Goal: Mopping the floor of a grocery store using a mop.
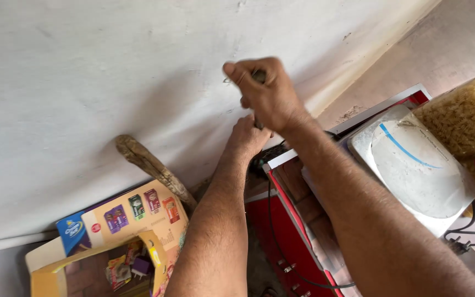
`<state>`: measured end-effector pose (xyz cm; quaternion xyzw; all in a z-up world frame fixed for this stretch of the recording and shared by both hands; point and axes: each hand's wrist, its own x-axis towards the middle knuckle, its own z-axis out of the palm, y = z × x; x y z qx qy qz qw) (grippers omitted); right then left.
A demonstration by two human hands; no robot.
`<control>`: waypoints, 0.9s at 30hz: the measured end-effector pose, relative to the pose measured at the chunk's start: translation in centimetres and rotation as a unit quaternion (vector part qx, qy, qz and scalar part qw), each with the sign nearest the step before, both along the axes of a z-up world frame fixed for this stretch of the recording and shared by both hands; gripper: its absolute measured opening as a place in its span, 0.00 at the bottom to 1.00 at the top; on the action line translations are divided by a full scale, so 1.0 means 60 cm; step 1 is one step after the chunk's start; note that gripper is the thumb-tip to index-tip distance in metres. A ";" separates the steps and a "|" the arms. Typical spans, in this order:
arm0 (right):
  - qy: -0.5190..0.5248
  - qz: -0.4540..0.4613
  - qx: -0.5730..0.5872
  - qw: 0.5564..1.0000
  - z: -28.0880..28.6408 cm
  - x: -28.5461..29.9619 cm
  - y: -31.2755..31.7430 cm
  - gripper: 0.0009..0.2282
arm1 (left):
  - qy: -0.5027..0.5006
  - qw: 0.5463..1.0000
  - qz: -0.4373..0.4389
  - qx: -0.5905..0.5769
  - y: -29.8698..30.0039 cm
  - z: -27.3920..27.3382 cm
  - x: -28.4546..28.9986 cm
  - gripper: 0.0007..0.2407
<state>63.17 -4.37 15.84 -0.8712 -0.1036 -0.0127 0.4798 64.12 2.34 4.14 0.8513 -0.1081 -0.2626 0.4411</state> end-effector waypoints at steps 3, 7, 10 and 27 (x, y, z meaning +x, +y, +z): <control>-0.021 -0.031 0.086 0.996 0.026 0.004 -0.012 0.23 | -0.018 0.997 0.004 0.074 0.032 0.028 -0.004 0.14; -0.052 -0.020 0.197 0.979 0.017 -0.026 -0.024 0.23 | -0.036 0.989 -0.012 0.142 0.074 0.021 -0.038 0.14; -0.036 -0.056 0.235 0.970 -0.013 -0.059 -0.002 0.23 | -0.056 0.982 -0.004 0.181 0.117 -0.005 -0.080 0.13; 0.071 -0.064 0.040 0.995 0.073 -0.435 0.081 0.25 | 0.052 0.959 0.274 -0.052 0.055 -0.023 -0.457 0.16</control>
